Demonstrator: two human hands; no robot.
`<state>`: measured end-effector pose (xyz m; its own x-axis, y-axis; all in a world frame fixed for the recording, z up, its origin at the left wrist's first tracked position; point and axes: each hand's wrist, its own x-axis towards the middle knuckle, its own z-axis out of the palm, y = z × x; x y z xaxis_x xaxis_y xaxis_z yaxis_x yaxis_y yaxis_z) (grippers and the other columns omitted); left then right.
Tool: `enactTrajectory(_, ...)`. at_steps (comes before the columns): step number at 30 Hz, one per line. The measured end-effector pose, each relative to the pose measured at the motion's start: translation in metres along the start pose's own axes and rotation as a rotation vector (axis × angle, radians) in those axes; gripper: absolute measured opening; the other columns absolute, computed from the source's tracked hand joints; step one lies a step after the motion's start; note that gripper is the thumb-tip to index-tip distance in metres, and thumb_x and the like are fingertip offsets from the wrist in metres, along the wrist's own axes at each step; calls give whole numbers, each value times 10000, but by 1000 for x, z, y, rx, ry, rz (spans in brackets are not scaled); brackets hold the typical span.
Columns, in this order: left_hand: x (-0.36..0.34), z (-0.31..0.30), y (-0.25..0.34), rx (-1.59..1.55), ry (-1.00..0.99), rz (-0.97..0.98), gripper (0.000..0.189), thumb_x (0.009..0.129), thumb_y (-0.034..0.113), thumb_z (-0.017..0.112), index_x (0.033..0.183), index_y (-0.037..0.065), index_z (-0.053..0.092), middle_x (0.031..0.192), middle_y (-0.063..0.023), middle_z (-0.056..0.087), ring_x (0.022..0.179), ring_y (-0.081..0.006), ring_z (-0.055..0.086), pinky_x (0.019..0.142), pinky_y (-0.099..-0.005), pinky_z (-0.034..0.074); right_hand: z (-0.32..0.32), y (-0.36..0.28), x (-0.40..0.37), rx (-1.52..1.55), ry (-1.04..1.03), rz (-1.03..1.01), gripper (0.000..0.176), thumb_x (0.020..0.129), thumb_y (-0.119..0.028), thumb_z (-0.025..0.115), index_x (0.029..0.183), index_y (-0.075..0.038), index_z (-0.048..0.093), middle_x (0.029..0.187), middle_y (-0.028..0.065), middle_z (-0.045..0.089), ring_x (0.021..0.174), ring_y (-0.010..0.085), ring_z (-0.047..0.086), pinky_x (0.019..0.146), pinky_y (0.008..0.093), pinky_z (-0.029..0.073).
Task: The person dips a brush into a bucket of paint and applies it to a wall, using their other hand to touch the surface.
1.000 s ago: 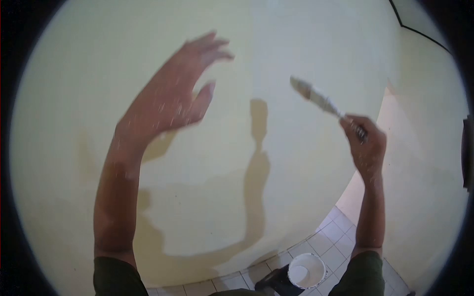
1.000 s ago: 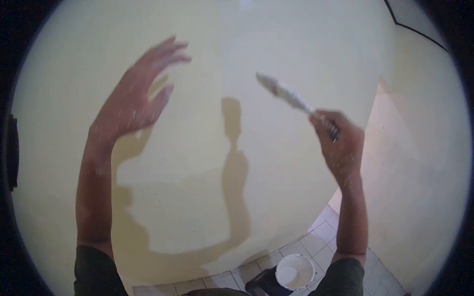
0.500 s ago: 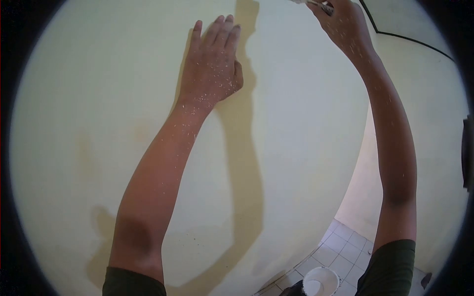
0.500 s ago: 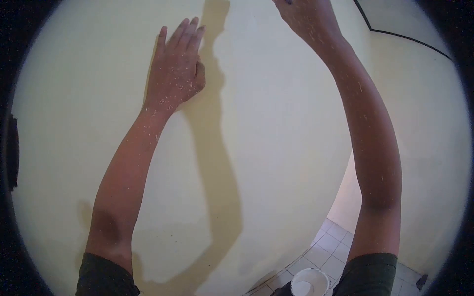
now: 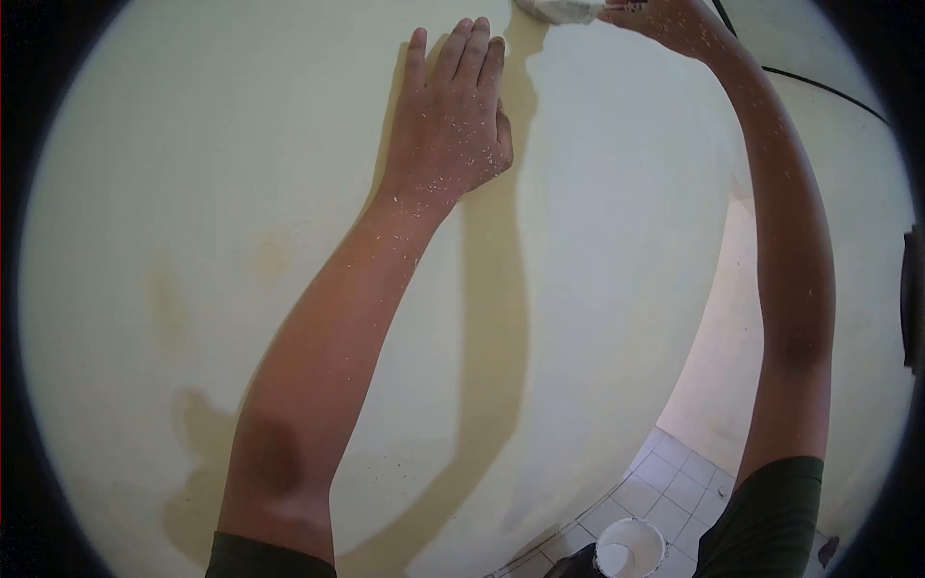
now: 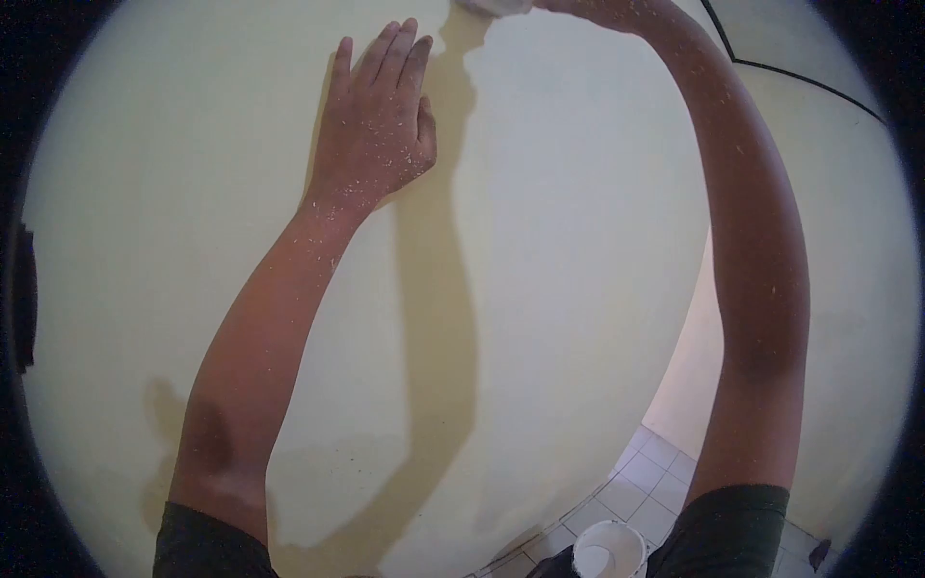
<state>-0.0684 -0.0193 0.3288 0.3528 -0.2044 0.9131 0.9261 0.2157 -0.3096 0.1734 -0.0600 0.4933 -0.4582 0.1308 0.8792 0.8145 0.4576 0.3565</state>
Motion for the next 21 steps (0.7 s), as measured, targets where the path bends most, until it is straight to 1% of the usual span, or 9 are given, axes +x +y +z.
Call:
enactTrajectory(4,1,2,1,-38,27,-6,526,968,242,515,1454,44,487,1543,-105,456,1468,-236,389,1244,-542,262,3,-8,-32,-25,-209,14,206,892,-183,766,770,-33,696,726,34,660,645,120,548,554,295,444)
enactTrajectory(7,-1,0,1,-38,29,-20,510,986,257,501,1452,47,483,1543,-103,452,1475,-236,376,1246,-549,254,27,14,-52,143,-175,-226,242,897,-136,793,789,7,630,642,-12,533,625,59,451,566,282,391)
enactTrajectory(8,-1,-1,0,-37,25,-23,507,988,258,499,1450,48,484,1541,-103,452,1475,-237,374,1247,-549,249,29,16,-57,192,-179,-220,325,846,-100,820,689,-7,552,635,-16,521,622,65,457,569,287,392)
enactTrajectory(11,-1,-4,0,-29,19,-34,497,995,260,491,1445,50,487,1538,-103,453,1476,-237,370,1252,-549,237,20,21,-62,155,-364,-185,205,856,-178,832,860,0,731,703,48,684,650,107,600,610,307,478)
enactTrajectory(12,0,-4,0,-25,18,-36,494,997,261,488,1443,50,487,1538,-103,452,1477,-236,370,1254,-547,233,13,18,-66,179,-407,-162,213,810,-169,862,788,-10,722,720,45,701,667,124,632,634,311,492)
enactTrajectory(15,0,-6,1,-26,-9,-36,490,999,261,483,1441,50,486,1540,-102,449,1478,-237,368,1257,-543,227,3,13,-74,255,-455,-134,273,818,-126,860,685,-15,648,662,-4,608,625,64,512,568,281,411)
enactTrajectory(16,-11,-3,0,-28,-24,-37,489,998,260,483,1440,50,485,1541,-101,448,1478,-237,368,1258,-541,225,11,9,-77,253,-445,-121,225,814,-145,868,748,-22,692,656,2,618,621,73,529,573,287,423)
enactTrajectory(19,-17,-2,0,-28,-27,-47,490,993,247,483,1442,50,481,1543,-102,444,1479,-242,366,1260,-533,227,25,22,-62,244,-164,-224,208,830,-158,854,795,-25,699,651,2,610,625,79,531,578,300,427)
enactTrajectory(21,-19,-3,1,-40,-38,-41,490,987,237,487,1441,50,480,1544,-104,442,1480,-245,366,1261,-528,227,25,26,-45,185,-36,-139,212,804,-188,855,820,-18,730,700,50,664,648,131,593,633,323,479)
